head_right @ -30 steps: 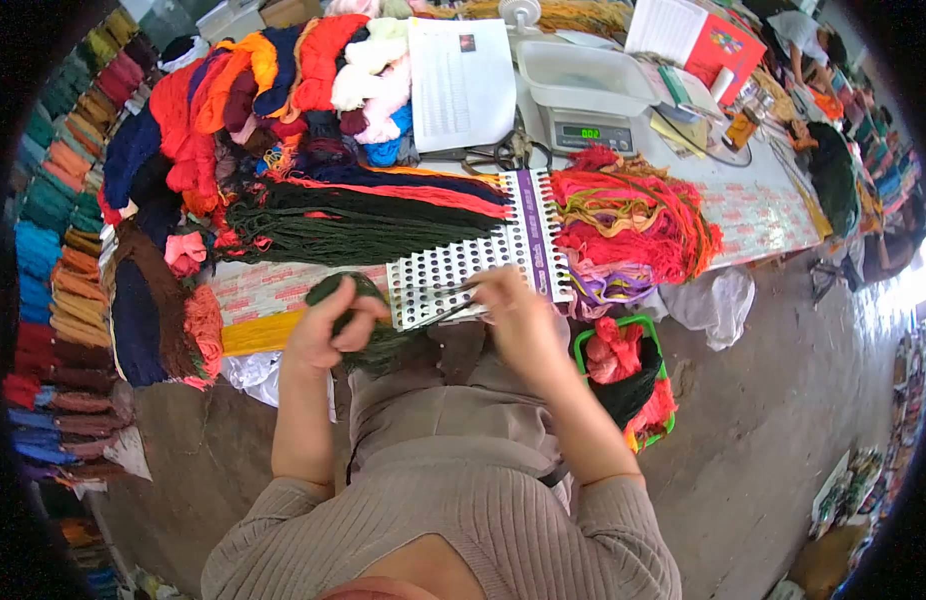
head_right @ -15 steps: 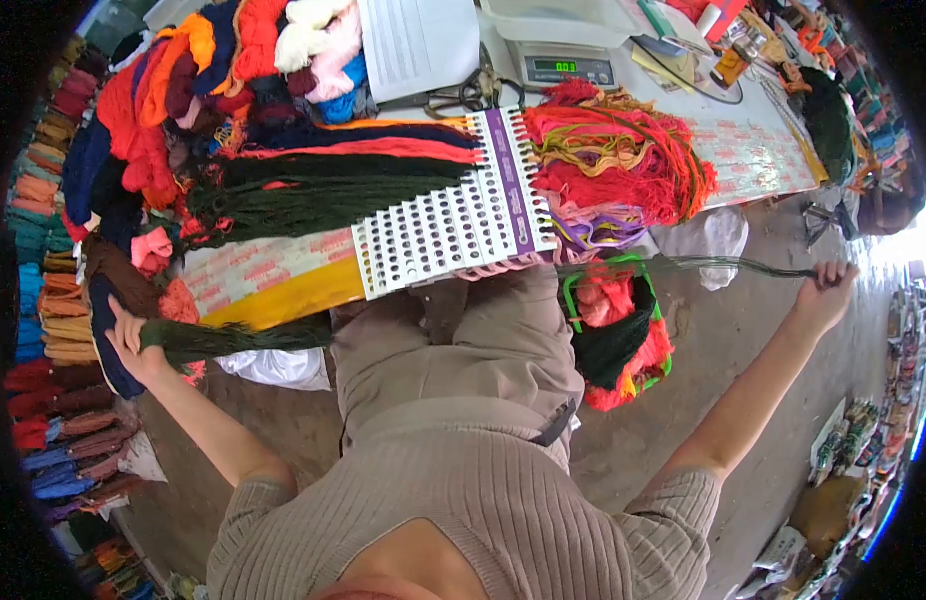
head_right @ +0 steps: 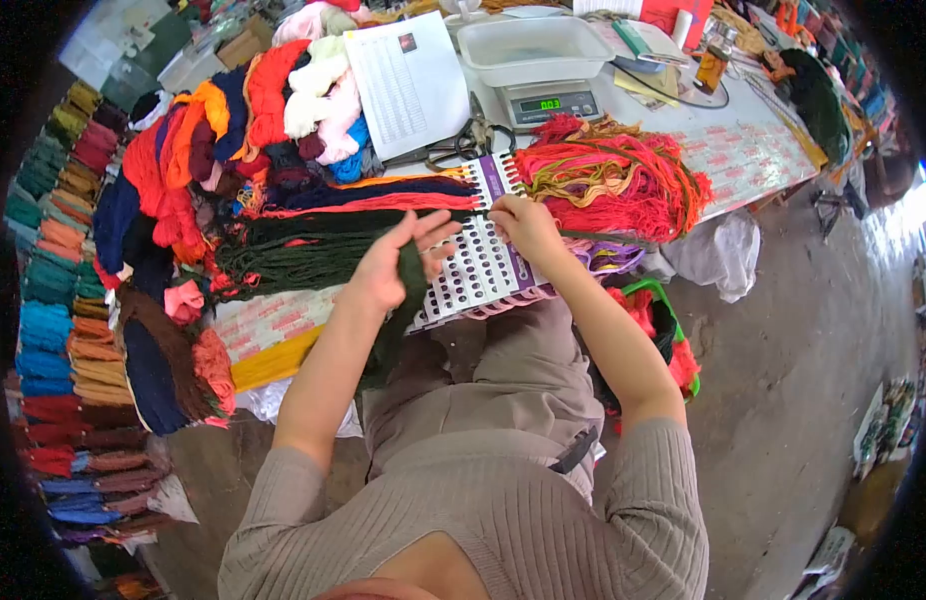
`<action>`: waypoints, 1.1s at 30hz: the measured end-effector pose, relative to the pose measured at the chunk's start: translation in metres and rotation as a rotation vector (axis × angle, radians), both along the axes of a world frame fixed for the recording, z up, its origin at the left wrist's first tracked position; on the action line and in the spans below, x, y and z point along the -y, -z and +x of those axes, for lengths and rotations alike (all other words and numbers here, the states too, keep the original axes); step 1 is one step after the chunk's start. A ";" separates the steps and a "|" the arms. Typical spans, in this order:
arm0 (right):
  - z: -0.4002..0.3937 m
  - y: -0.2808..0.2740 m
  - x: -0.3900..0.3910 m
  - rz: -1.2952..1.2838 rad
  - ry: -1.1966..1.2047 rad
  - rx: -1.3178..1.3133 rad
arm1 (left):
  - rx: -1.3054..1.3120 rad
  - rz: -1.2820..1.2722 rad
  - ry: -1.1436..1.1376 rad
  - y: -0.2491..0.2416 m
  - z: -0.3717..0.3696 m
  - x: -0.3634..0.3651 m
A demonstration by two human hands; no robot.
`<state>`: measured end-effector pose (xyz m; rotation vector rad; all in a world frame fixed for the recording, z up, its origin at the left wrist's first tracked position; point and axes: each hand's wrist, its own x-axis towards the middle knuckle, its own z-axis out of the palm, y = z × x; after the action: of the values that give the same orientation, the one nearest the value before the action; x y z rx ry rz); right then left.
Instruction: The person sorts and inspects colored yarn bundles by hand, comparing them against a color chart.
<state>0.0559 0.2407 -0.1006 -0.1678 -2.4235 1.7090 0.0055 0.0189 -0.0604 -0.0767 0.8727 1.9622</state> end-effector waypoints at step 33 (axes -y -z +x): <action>-0.005 0.005 0.013 0.465 0.084 0.148 | -0.628 -0.626 -0.051 0.038 -0.024 -0.029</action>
<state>0.0507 0.2279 -0.1054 -0.3352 -2.7967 1.0926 -0.0186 0.0481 -0.0988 0.1668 1.8907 1.7009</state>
